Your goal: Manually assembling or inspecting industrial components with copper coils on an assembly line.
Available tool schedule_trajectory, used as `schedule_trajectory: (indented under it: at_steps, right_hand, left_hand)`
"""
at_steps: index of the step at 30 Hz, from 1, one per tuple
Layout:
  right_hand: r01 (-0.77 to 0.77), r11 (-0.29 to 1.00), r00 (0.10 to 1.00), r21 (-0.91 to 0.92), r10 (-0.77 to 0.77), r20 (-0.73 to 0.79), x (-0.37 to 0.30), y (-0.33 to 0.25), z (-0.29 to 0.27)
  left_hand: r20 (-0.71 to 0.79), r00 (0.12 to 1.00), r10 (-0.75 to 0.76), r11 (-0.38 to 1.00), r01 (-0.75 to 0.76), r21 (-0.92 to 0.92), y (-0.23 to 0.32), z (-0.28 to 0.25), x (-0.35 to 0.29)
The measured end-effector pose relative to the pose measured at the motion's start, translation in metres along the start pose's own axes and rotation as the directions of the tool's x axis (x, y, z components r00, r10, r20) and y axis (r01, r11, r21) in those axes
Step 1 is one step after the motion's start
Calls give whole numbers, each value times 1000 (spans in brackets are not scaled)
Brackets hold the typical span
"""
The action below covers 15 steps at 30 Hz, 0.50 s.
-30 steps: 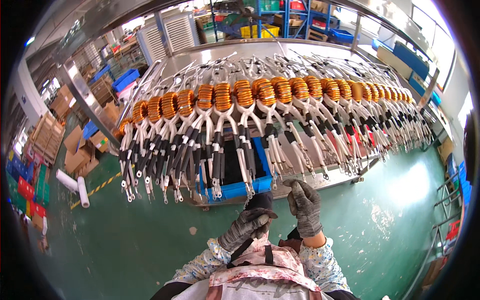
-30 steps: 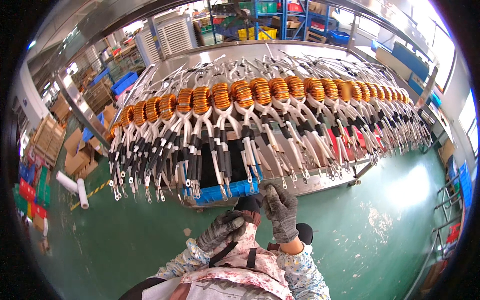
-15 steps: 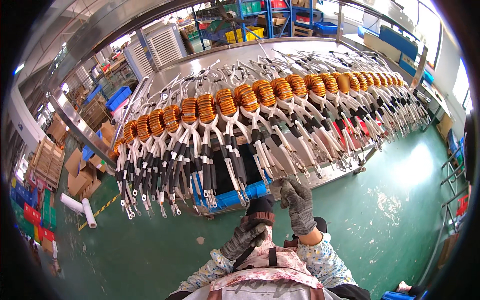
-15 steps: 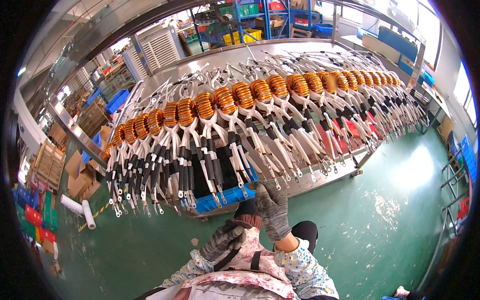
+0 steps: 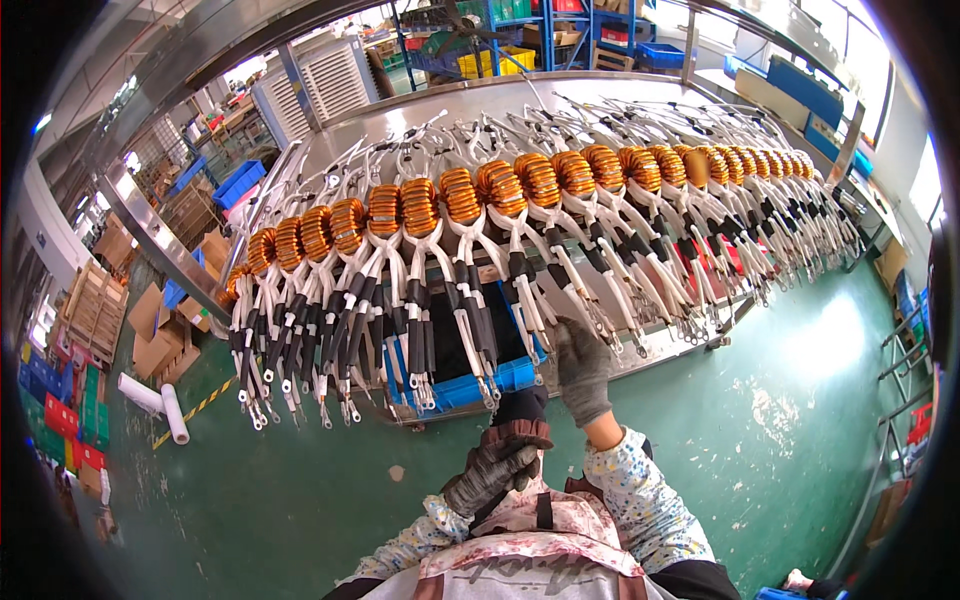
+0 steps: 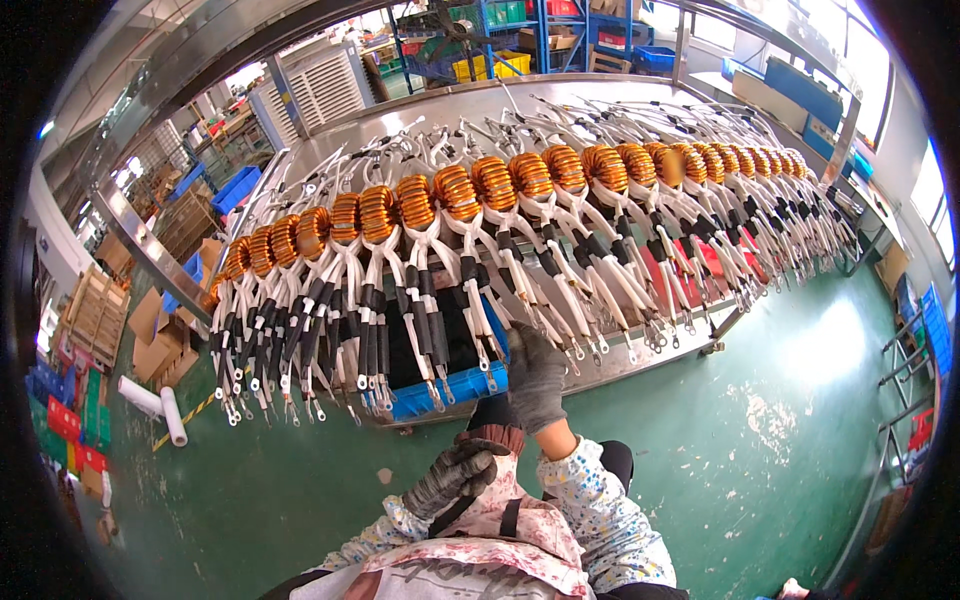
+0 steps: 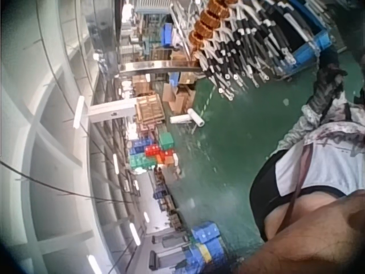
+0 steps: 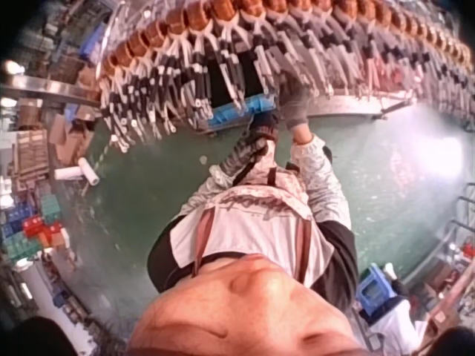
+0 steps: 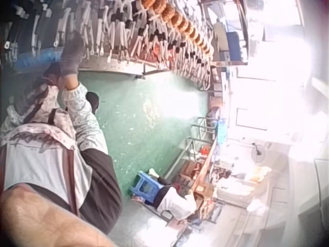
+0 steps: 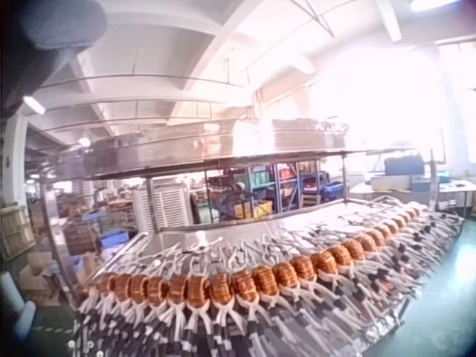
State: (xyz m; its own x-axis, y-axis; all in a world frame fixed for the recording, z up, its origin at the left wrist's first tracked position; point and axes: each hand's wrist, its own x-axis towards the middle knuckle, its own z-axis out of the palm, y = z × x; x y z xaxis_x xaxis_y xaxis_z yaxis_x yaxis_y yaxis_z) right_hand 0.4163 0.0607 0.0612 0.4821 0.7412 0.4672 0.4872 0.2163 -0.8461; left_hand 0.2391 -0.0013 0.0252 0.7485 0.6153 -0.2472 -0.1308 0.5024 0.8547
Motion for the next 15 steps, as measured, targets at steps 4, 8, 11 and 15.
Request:
schedule_trajectory:
  at_steps: [4, 8, 11, 15]
  right_hand:
    - [2, 894, 996, -447, 40, 86, -7, -39, -5]
    - [-172, 984, 973, 47, 163, 163, 7, -13, -15]
    - [-620, 663, 771, 420, 418, 480, 10, -19, -25]
    - [-658, 610, 747, 440, 462, 477, 7, -32, -20]
  left_hand:
    - [-58, 998, -10, 1000, 11, 21, -2, -5, -4]
    - [-52, 998, -30, 1000, 29, -6, -2, -1, -6]
    - [-77, 997, -4, 1000, 5, 13, 3, 5, -9]
    - [-79, 997, -13, 1000, 12, -13, -7, -2, -6]
